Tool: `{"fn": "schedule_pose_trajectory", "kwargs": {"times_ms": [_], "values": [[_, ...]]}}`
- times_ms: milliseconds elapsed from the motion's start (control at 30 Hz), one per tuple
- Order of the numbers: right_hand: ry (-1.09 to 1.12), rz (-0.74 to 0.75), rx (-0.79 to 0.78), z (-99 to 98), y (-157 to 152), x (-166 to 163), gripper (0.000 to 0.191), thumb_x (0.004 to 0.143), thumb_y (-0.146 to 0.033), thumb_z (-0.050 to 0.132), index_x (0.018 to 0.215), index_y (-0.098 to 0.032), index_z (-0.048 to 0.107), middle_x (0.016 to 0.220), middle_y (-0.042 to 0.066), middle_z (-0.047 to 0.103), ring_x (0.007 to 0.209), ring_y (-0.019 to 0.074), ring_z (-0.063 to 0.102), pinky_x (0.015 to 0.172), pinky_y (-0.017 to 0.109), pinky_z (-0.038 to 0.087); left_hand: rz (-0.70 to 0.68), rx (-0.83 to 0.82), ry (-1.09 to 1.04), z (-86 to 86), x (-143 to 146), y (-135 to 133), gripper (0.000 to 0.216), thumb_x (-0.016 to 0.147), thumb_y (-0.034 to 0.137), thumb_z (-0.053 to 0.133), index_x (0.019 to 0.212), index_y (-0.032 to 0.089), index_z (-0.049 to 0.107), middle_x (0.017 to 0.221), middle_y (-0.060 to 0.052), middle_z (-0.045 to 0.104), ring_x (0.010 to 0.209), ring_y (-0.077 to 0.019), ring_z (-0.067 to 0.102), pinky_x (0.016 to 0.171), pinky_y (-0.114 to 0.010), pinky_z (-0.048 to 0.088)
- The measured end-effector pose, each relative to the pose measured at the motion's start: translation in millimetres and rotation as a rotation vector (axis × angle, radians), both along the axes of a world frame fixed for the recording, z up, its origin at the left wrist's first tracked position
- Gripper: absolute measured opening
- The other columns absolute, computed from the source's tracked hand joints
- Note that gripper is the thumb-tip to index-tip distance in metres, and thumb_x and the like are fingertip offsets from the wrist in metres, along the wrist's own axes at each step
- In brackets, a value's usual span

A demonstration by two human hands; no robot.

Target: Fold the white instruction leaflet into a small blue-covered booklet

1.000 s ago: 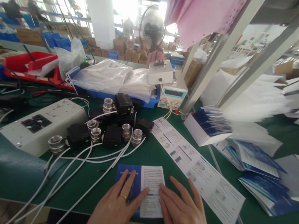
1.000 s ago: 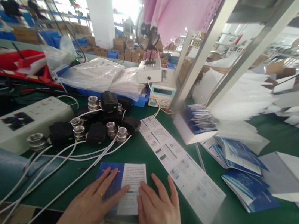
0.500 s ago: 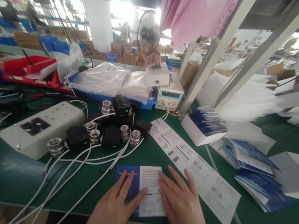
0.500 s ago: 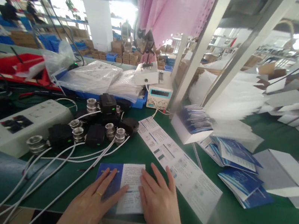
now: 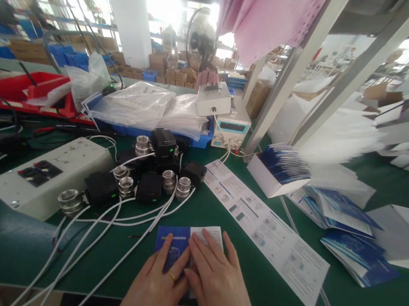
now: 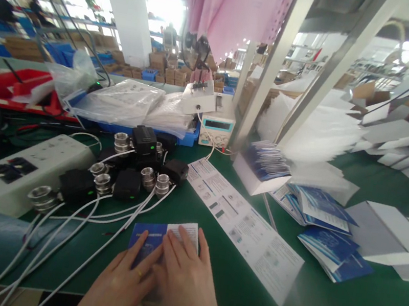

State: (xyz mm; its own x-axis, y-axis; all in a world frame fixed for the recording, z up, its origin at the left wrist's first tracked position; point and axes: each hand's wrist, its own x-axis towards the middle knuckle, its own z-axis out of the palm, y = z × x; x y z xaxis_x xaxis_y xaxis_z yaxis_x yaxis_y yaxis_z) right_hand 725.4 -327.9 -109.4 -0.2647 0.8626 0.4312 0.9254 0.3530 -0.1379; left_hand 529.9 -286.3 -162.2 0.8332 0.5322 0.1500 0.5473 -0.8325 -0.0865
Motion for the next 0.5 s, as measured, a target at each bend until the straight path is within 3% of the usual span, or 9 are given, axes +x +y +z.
{"fn": "schedule_pose_trajectory", "kwargs": {"times_ms": [100,200,333,500], "values": [[-0.024,-0.046,-0.012,-5.9,-4,15,0.035,0.104,-0.018,0.048,0.135,-0.017,0.062,0.14,0.004,0.062,0.137,0.026,0.05,0.125,0.052,0.027,0.03,0.032,0.012,5.0,2,-5,0.071,0.082,0.008,0.07,0.144,0.04,0.054,0.17,0.001,0.025,0.151,-0.0494,0.029,0.102,-0.054,0.054],[-0.027,-0.108,-0.001,-8.6,-8,33,0.035,0.105,-0.021,0.047,0.136,-0.02,0.062,0.14,0.004,0.061,0.137,0.0267,0.05,0.123,0.053,0.028,0.071,0.072,0.044,18.8,6,-9,0.09,0.081,0.003,0.067,0.154,0.045,0.038,0.17,0.002,0.026,0.149,-0.0465,0.033,0.106,-0.053,0.052],[-0.019,-0.132,-0.005,-7.4,-6,46,0.035,0.105,-0.019,0.046,0.136,-0.02,0.062,0.14,0.004,0.062,0.137,0.0276,0.05,0.123,0.056,0.027,0.081,0.088,0.074,28.5,9,-10,0.092,0.081,0.002,0.065,0.155,0.047,0.033,0.167,0.002,0.032,0.147,-0.0461,0.038,0.104,-0.053,0.053],[-0.04,-0.001,0.028,-1.2,-21,45,0.034,0.101,-0.012,0.049,0.131,-0.019,0.065,0.135,0.003,0.065,0.138,0.0249,0.049,0.125,0.052,0.025,0.07,0.071,0.081,22.4,8,-6,0.092,0.081,0.002,0.065,0.155,0.046,0.033,0.167,-0.001,0.032,0.147,-0.0481,0.037,0.102,-0.055,0.054]]}}
